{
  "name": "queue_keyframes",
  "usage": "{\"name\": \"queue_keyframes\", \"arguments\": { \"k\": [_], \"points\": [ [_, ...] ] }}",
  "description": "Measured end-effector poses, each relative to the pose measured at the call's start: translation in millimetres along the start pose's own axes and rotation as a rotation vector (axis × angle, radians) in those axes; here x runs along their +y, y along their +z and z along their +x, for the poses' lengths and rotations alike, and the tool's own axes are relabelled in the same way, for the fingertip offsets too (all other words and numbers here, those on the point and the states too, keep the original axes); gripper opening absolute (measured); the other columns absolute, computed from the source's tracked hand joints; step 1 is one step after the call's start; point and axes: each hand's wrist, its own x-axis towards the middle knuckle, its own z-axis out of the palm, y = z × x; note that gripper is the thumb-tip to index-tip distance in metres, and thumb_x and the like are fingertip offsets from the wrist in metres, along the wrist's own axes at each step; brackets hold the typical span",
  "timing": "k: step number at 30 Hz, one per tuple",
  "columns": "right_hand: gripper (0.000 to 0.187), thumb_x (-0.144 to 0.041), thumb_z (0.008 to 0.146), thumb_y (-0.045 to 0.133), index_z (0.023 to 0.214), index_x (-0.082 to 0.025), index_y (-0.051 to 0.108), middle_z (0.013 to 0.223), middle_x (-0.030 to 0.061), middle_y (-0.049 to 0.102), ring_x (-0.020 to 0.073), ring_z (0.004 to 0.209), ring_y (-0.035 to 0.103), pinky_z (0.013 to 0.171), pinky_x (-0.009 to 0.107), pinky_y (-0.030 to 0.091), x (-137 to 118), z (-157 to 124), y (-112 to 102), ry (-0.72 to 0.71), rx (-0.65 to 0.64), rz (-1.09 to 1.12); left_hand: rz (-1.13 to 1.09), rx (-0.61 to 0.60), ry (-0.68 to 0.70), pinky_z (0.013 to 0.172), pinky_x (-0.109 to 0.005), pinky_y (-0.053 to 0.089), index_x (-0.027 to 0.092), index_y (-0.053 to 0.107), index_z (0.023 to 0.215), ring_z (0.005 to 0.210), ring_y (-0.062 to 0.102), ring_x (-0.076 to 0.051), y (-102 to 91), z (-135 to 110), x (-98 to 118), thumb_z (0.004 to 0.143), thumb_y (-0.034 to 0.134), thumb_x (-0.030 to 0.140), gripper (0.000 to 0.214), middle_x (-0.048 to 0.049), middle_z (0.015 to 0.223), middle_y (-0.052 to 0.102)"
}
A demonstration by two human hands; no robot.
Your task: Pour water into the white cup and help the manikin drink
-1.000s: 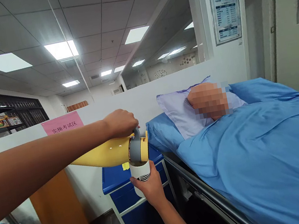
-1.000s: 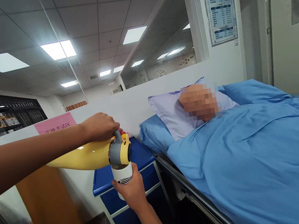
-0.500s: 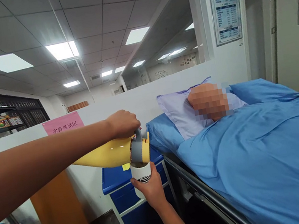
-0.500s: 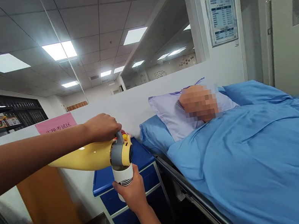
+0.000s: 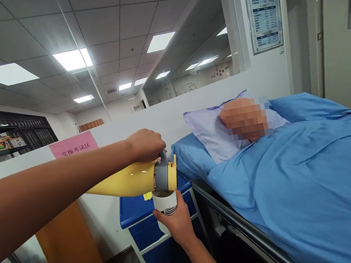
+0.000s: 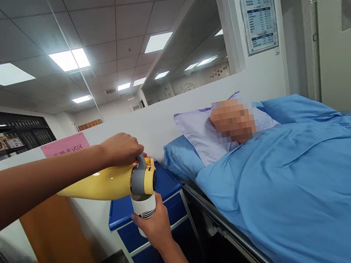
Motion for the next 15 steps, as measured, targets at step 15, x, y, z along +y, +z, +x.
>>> {"name": "queue_keyframes", "arguments": {
  "k": [15],
  "points": [
    [0.047, -0.029, 0.062, 0.08, 0.101, -0.021, 0.056, 0.081, 0.0, 0.071, 0.0196, 0.07, 0.064, 0.064, 0.031, 0.05, 1, 1, -6, -0.019, 0.001, -0.019, -0.023, 0.009, 0.021, 0.063, -0.033, 0.044, 0.018, 0.077, 0.096, 0.079, 0.07, -0.026, -12.7, 4, 7, 0.09, 0.054, 0.026, 0.025, -0.0144, 0.083, 0.075]
  ]
}}
